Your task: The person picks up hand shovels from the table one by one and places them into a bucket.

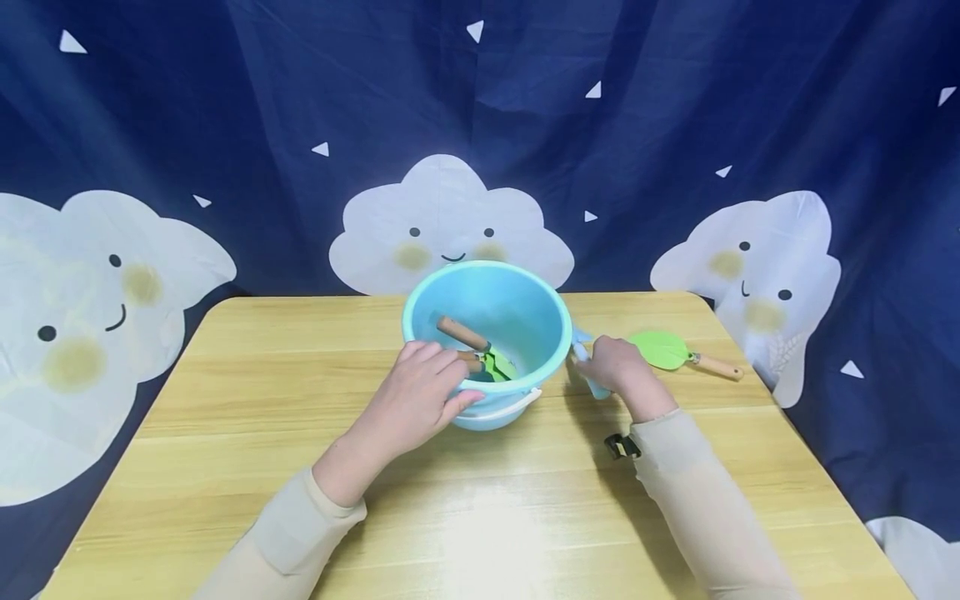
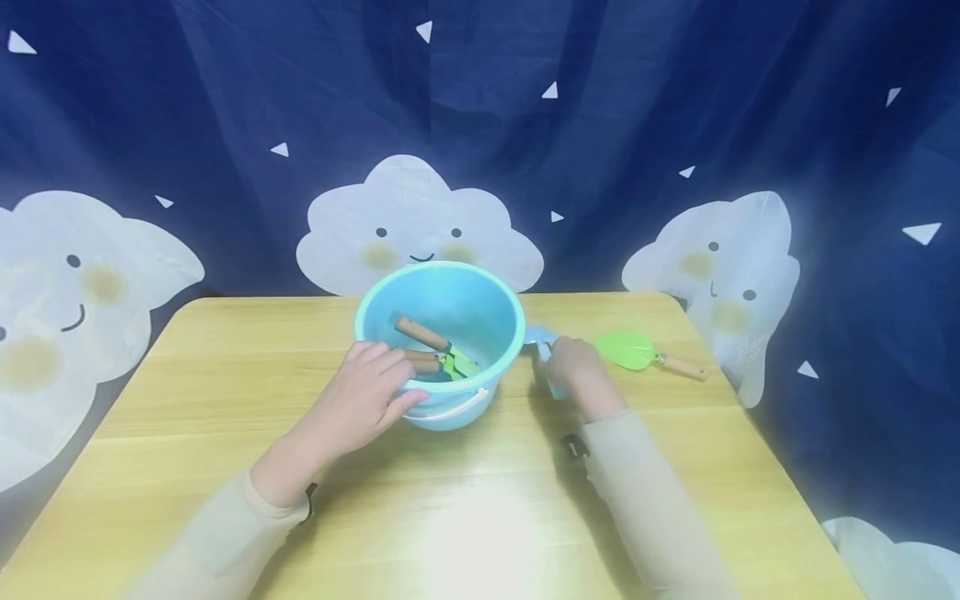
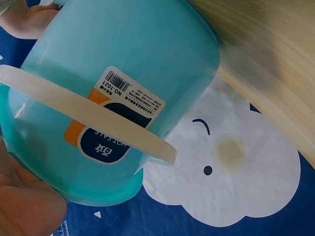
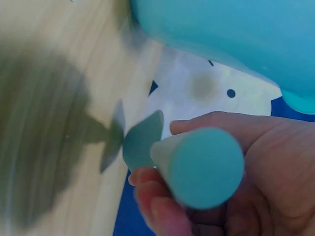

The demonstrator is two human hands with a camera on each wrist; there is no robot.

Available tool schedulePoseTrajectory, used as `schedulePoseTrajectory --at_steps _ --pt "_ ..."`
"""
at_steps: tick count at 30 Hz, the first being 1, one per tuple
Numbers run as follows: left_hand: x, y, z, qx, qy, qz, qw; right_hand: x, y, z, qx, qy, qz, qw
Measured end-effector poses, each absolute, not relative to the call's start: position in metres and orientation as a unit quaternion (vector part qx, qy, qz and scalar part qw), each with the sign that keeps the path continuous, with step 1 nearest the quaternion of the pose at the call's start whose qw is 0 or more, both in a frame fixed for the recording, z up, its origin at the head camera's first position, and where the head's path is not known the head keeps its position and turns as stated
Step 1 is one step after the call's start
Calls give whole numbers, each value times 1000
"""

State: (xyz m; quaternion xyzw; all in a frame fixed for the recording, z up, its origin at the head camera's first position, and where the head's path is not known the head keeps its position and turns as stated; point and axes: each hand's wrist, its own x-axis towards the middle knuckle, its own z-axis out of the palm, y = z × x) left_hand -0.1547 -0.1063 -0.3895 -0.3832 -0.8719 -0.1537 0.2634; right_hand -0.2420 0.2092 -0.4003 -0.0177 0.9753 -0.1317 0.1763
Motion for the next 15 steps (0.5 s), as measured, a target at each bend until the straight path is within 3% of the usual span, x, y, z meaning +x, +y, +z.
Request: schedulePoseTrajectory --at_steps 15 --pt "-154 -106 -389 -383 -872 -157 264 -232 211 -371 -57 991 -78 94"
